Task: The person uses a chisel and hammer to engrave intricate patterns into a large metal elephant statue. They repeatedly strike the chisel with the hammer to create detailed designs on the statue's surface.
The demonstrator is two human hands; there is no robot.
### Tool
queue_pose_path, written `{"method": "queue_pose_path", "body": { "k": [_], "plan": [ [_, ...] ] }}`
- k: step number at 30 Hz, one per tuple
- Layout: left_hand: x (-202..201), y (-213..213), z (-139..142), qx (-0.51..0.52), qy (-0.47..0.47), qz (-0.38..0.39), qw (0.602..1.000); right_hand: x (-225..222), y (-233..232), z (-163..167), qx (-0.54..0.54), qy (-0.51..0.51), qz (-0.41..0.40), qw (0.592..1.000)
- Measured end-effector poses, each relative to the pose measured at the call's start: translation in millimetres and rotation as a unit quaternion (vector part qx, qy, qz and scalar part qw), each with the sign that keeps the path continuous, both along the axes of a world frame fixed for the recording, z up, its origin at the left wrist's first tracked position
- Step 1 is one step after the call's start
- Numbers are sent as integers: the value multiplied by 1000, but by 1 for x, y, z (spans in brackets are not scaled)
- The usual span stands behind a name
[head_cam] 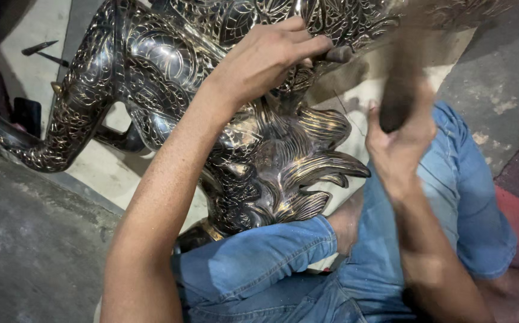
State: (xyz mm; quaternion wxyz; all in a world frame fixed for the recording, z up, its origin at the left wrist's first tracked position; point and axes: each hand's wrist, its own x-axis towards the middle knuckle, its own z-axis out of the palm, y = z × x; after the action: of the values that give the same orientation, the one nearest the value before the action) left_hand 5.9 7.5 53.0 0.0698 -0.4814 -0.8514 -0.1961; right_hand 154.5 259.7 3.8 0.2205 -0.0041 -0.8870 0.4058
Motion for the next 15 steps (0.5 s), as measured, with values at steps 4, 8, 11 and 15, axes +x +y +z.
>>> {"method": "queue_pose_path", "body": {
  "k": [4,8,11,15],
  "plan": [
    [0,1,1,17,-8,-10,1000,3,0,6,-30,-12,-9,999],
    [-1,0,3,27,-2,-14,1000,-1,-4,15,146,-49,-16,988],
    [-1,0,2,4,17,-9,1000,-4,-9,21,1,-18,-9,1000],
    [0,0,2,7,0,4,1000,-7,-9,22,84,6,-6,996]
  ]
}}
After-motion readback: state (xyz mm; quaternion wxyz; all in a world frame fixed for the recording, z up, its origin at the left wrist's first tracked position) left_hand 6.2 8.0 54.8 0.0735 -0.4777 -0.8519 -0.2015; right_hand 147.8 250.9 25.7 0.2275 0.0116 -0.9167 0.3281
